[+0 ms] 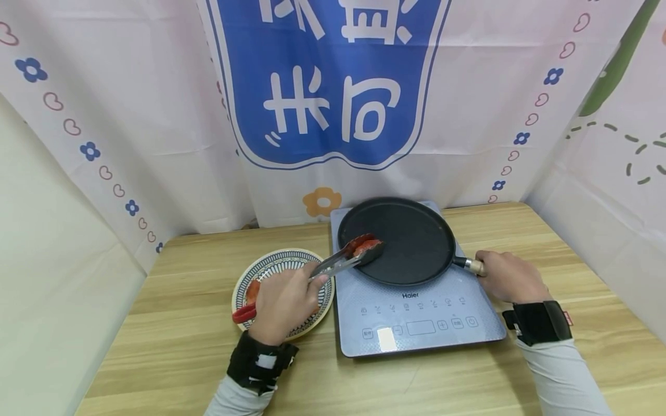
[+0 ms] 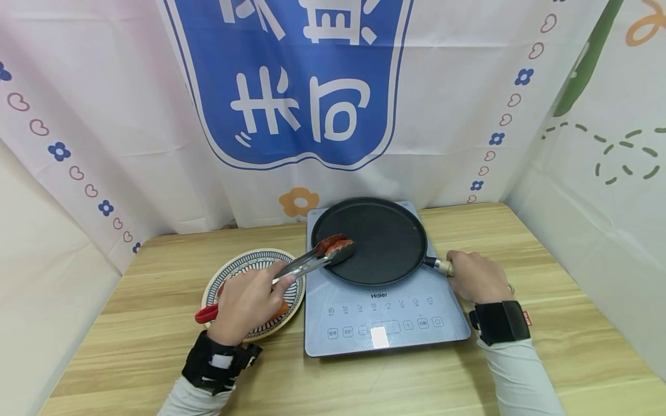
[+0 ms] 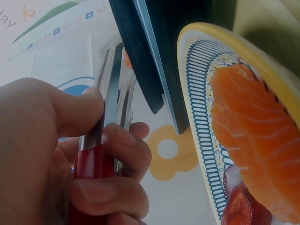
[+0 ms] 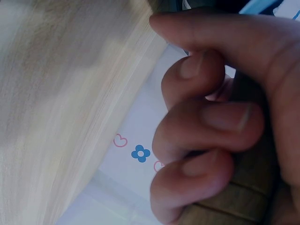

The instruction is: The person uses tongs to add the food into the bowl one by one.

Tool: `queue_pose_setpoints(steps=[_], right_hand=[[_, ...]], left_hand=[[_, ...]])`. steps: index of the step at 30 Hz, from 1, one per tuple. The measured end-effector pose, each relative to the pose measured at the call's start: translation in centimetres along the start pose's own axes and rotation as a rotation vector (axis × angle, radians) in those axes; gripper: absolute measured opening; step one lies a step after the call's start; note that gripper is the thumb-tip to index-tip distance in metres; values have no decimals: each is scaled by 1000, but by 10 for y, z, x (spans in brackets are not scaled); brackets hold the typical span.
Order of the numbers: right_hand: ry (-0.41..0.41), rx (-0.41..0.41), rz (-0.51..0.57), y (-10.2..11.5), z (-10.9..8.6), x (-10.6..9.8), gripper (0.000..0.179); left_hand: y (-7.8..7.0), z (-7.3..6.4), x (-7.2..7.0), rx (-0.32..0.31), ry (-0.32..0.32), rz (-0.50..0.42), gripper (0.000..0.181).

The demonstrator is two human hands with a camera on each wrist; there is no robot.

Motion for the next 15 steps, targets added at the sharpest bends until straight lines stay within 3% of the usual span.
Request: queue_pose_setpoints(steps=[15], right_hand=[[-2, -1, -8, 0, 0, -1, 10]], left_hand=[[3, 1, -1, -21, 21, -15, 36]])
Point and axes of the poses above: each hand's wrist, its own z-axis towards the middle knuckle, its own x-axis out of the palm, y = z × x, the point moved 9 cm from there along z, towards the middle knuckle, and after that the axes turned 5 degrees about -x, right-handed, at the moved point
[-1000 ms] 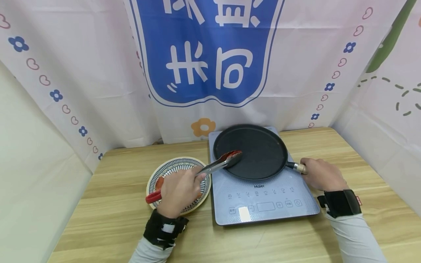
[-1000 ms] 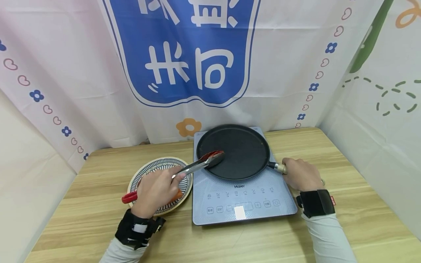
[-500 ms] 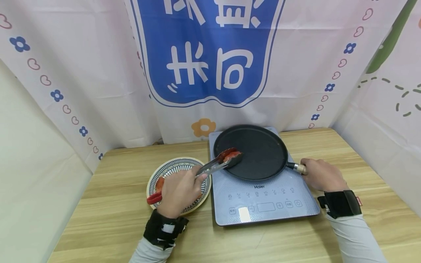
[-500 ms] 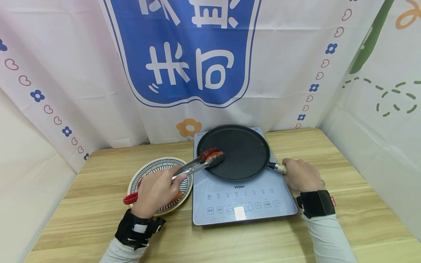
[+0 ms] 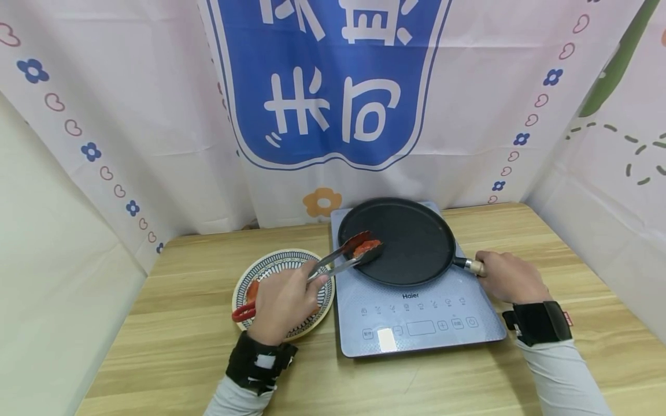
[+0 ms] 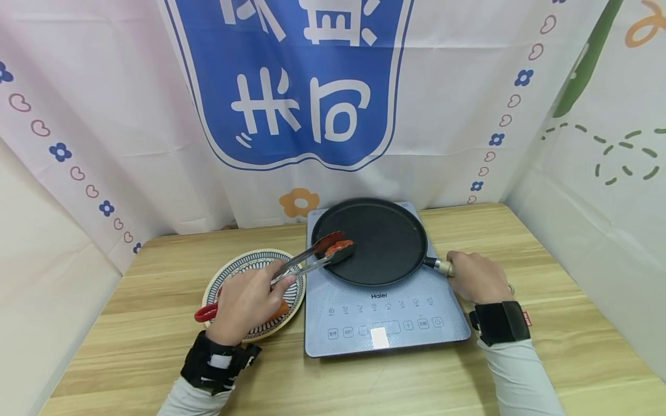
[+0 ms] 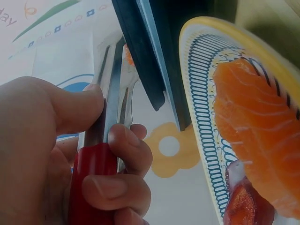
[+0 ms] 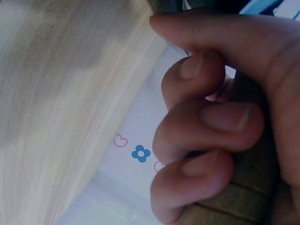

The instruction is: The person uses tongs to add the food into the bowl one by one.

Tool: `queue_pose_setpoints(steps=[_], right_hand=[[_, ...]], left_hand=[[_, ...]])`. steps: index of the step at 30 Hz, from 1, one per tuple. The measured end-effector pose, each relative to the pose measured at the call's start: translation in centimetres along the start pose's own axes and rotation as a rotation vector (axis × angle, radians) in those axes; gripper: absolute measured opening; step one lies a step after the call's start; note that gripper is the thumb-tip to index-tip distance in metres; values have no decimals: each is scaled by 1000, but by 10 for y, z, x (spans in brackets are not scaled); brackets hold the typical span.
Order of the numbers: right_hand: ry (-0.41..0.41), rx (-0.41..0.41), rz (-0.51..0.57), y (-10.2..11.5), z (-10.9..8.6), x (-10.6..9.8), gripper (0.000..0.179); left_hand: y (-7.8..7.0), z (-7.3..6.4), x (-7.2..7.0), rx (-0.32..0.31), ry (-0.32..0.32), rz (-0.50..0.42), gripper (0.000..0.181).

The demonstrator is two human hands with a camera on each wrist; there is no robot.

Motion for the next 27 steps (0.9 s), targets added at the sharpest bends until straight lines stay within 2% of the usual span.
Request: queue_pose_setpoints(steps=[5, 10, 27], right_hand=[[-1, -2, 0, 0, 0, 0, 9], [-9, -8, -5, 1, 0, -1, 9], [5, 7, 3, -1, 0, 1, 8]], left_hand=[[3, 1, -2, -30, 14, -25, 40], [5, -1, -5, -43, 10, -13, 40], [6, -2, -15, -21, -20, 1, 43]])
Point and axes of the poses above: each hand's wrist, its own z-axis towards the middle knuckle, its own x-axis out of the palm, y = z × x, the point moved 9 cm from there along z, towards the middle knuckle, and after that the axes turned 5 degrees about -x, right-handed, at the moved point
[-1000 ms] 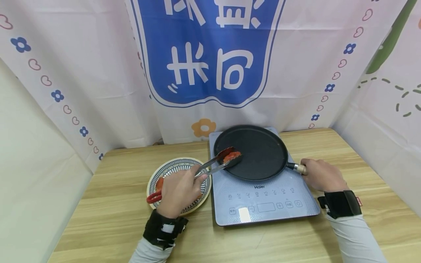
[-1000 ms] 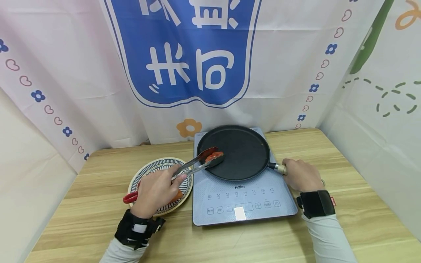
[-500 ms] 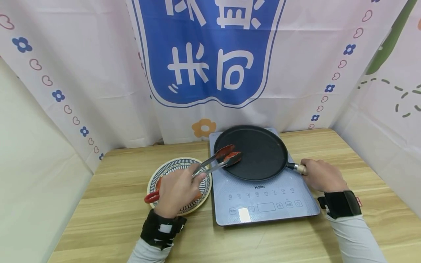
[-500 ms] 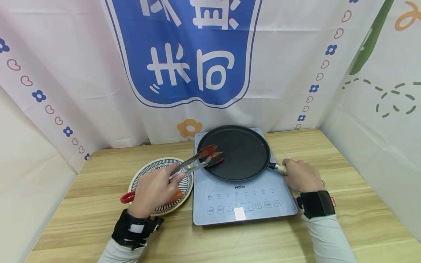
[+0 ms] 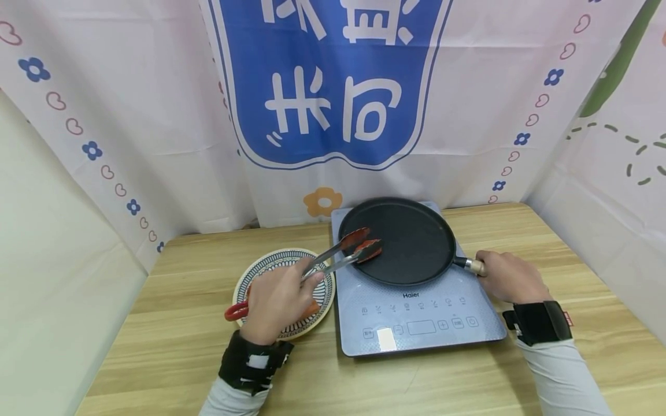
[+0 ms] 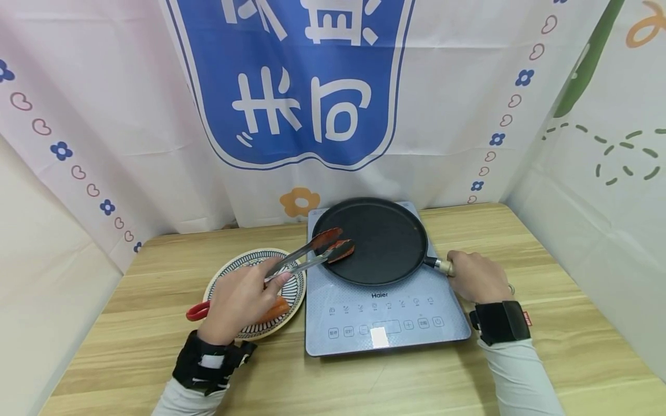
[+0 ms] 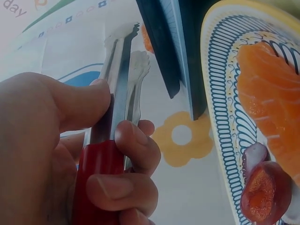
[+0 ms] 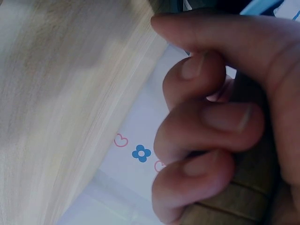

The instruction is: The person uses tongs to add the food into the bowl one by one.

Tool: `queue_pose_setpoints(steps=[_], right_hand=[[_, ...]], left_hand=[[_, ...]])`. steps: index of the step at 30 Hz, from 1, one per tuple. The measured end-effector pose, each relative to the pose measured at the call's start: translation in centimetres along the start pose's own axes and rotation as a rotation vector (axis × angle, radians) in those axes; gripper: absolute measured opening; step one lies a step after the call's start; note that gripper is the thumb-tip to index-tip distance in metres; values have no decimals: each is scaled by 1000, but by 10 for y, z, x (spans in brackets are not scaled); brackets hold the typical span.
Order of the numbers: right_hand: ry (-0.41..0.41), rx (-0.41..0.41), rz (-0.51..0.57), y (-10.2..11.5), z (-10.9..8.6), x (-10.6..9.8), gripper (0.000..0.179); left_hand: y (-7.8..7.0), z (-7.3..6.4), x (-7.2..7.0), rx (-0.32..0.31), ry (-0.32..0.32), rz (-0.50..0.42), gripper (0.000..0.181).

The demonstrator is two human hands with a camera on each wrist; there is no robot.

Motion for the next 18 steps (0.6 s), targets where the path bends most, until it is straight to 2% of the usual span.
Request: queue_pose_setpoints(steps=[18], right_hand=[[6, 10, -7, -1, 1, 0, 7]], left_hand=[[8, -1, -8, -14, 38, -25, 45]])
Point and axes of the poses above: each hand's wrist, its own z-axis towards the middle knuckle, its own x-axis out of the palm, y = z × x, the point moved 9 cm from there along z, towards the middle knuckle, and after that the axes turned 5 degrees about -x, right-handed, at the moved point
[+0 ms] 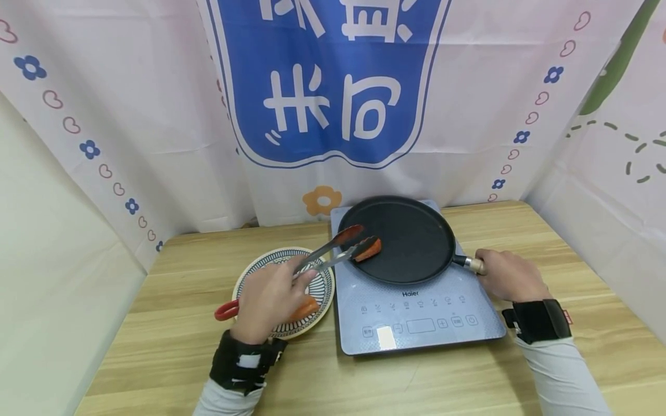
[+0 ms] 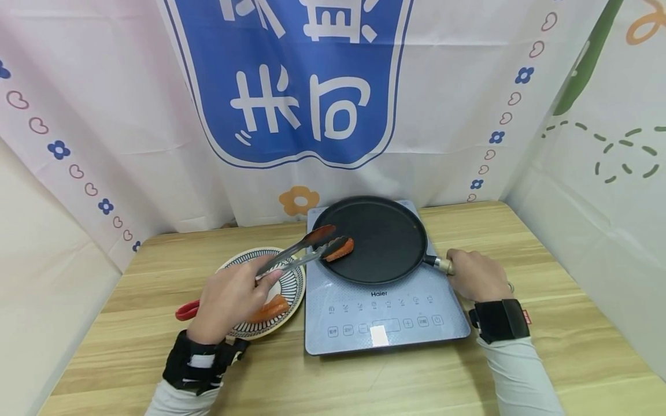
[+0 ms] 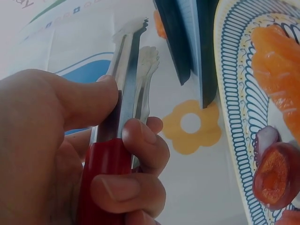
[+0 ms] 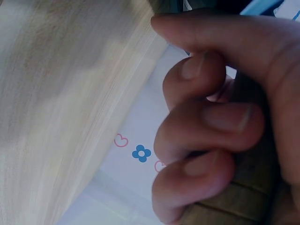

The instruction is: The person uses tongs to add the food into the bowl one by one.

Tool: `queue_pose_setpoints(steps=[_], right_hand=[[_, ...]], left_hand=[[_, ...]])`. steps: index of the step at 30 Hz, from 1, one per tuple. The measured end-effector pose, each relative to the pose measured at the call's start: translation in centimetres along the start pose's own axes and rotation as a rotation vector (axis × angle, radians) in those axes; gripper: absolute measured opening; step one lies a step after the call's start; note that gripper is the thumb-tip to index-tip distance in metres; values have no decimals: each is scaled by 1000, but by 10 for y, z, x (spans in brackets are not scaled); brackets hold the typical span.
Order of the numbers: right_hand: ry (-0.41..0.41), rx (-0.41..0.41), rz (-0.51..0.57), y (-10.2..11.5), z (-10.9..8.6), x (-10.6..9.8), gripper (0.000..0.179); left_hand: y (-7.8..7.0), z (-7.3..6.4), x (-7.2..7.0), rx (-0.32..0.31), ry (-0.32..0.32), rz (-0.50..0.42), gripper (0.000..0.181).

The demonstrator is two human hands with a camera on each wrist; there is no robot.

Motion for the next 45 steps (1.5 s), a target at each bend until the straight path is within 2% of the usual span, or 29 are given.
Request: queue_pose_setpoints(steps=[8, 15, 21, 28, 35, 45], right_hand=[[-23, -12, -2, 2, 1, -2, 7], [-19, -10, 0, 1, 0, -2, 7], [-12, -2, 4, 0, 1, -1, 8], [-7, -3, 3, 0, 0, -1, 9], [-5, -5, 6, -1, 1, 0, 8], [-10, -11, 0, -1, 2, -1, 10]], left_hand=[[6, 1, -5, -43, 33, -3, 46], [10, -1, -14, -29, 25, -36, 45], [22, -1, -18, -75, 61, -49, 48], [33, -2, -22, -129, 115, -32, 43], [40, -2, -26, -139, 136, -39, 35], [49, -6, -29, -152, 181, -30, 44]])
Point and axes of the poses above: each hand's wrist, its own z-axis towards the middle knuckle, its own x-axis out of the palm, y = z × x, the point moved 9 cm from there along z, towards the middle knuckle, and after that the axes turned 5 degrees about -x, right-handed, at the moved point
